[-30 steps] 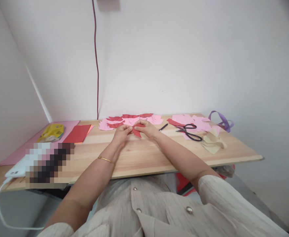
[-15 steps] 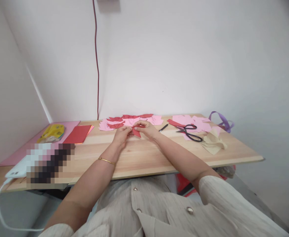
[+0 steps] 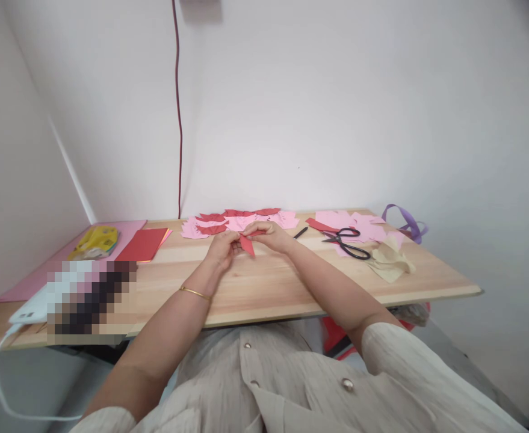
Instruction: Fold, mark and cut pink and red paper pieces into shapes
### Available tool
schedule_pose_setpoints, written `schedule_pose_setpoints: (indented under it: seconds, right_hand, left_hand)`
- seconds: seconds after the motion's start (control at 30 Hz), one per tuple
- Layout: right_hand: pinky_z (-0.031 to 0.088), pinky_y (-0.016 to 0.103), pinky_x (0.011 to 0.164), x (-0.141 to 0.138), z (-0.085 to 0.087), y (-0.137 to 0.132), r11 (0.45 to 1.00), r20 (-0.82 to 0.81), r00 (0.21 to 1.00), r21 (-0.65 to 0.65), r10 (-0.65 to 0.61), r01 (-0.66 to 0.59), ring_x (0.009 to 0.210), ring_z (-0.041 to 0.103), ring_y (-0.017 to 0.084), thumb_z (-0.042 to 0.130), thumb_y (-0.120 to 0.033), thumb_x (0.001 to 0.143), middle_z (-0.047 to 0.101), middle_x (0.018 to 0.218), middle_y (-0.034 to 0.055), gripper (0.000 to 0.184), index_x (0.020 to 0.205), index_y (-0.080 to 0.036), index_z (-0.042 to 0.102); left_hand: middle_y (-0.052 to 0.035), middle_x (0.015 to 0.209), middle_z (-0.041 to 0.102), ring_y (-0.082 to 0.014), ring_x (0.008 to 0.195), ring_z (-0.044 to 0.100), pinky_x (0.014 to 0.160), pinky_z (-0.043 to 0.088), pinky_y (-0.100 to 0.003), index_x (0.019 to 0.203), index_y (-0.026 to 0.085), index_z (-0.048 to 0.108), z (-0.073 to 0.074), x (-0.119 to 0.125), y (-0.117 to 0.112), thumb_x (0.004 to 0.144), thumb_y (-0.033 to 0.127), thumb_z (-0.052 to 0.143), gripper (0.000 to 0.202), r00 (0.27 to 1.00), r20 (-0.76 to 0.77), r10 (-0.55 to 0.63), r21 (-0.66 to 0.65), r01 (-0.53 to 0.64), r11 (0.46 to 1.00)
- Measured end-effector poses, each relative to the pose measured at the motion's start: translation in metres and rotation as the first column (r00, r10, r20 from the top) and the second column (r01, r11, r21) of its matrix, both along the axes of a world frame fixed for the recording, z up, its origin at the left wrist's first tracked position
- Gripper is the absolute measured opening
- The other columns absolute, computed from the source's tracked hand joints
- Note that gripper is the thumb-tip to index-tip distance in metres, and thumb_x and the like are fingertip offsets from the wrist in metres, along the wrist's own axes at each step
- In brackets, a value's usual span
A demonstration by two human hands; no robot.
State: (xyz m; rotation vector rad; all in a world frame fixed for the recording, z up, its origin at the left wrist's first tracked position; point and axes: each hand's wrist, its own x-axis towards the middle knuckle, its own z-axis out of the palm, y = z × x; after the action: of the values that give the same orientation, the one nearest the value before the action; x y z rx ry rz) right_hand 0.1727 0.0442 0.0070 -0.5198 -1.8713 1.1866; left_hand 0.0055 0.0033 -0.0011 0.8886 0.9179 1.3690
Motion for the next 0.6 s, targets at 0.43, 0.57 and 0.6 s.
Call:
schedule_pose_setpoints:
  seconds: [0.43,0.57,0.6]
  right_hand:
    - [0.05,0.029,0.079,0.012,0.007,0.001,0.979,0.043,0.996,-0.193,0.076,-0.066,0.083,0.063,0.013,0.074,-0.023,0.066,0.066,0.103,0.0033,0.042,0.108,-0.023,0.065]
    - [0.051,0.029,0.077,0.01,0.002,0.001,0.901,-0.004,0.991,-0.415,0.137,-0.126,0.088,0.063,0.016,0.077,-0.034,0.065,0.067,0.105,0.0063,0.05,0.112,-0.021,0.062]
    - [0.051,0.029,0.076,0.007,0.0,0.001,0.883,-0.011,0.992,-0.454,0.126,-0.117,0.087,0.063,0.016,0.075,-0.039,0.067,0.068,0.1,0.0071,0.045,0.106,-0.019,0.065]
  left_hand:
    - [-0.0055,0.067,0.066,-0.0153,0.064,0.062,0.07,0.049,-0.031,0.069,0.013,0.062,0.001,-0.001,-0.003,0.062,0.035,0.076,0.027,0.992,-0.122,-0.017,0.104,0.03,0.994]
    - [-0.003,0.065,0.064,-0.0141,0.063,0.06,0.07,0.049,-0.031,0.066,0.014,0.061,0.003,-0.001,-0.005,0.061,0.037,0.077,0.028,0.988,-0.144,0.054,0.163,-0.03,0.986]
    - [-0.0025,0.064,0.063,-0.0137,0.062,0.059,0.07,0.049,-0.031,0.066,0.014,0.061,0.004,0.0,-0.005,0.062,0.037,0.076,0.028,0.987,-0.152,0.06,0.176,-0.033,0.984]
